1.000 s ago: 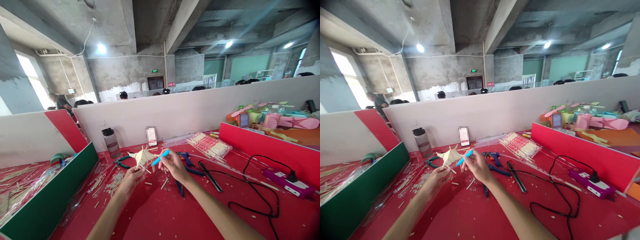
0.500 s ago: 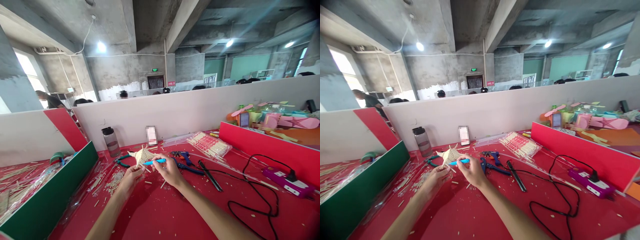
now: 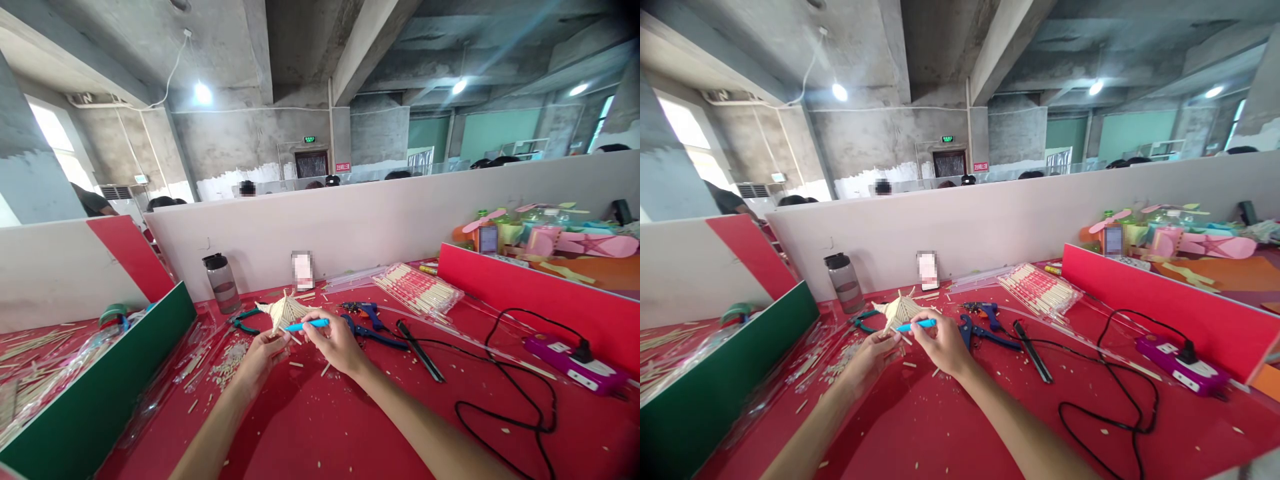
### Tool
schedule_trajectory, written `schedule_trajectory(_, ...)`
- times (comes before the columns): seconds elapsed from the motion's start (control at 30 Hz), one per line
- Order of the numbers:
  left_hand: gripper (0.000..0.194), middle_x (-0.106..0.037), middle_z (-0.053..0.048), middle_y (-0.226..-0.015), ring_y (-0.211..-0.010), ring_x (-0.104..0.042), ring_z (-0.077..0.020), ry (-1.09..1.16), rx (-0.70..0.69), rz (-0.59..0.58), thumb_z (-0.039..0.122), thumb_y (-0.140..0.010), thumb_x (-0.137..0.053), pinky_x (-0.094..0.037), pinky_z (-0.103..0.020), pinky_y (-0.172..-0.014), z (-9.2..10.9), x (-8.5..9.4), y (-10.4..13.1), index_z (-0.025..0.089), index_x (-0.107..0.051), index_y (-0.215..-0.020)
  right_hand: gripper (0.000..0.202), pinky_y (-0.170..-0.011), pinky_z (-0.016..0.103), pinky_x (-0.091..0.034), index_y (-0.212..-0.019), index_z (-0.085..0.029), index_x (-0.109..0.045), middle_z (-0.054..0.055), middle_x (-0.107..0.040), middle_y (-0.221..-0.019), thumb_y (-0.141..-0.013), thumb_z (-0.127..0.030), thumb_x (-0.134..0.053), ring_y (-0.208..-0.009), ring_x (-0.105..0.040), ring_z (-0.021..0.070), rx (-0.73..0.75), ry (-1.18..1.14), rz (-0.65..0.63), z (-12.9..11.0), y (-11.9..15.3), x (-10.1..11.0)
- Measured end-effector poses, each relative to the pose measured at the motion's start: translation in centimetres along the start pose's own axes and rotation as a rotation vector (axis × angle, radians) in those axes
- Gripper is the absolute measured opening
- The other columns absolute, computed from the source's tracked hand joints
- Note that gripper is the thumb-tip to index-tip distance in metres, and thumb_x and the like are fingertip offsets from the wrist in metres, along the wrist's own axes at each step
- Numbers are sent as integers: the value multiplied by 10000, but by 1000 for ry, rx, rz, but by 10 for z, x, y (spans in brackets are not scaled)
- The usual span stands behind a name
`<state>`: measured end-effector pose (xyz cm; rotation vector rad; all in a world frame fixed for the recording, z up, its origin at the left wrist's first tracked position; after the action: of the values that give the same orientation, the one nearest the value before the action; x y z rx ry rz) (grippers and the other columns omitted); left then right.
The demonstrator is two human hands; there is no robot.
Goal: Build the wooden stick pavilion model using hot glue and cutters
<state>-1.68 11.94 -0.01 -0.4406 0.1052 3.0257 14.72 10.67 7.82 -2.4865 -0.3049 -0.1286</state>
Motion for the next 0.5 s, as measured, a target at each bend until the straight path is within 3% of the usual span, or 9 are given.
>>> schedule_trajectory(0.5,169,-713,-32,-731,-661,-636,-144,-5,-5,-1,260,-708,-851,-474,-257,-715,1,1,1,152,-721,-704,210,-662,255,-505,-984,-201,-660,48,-717,-864,-943,-390,-576,-738,-663,178,10,30,3,-2,2,-1)
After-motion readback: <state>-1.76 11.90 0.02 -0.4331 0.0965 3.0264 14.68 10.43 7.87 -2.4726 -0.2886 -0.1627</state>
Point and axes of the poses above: each hand's wrist, its own y-axis away from the middle knuckle, its own x-axis out of the back of the hand, z = x × y, the point moved 10 cm from there along -y, towards the middle knuckle
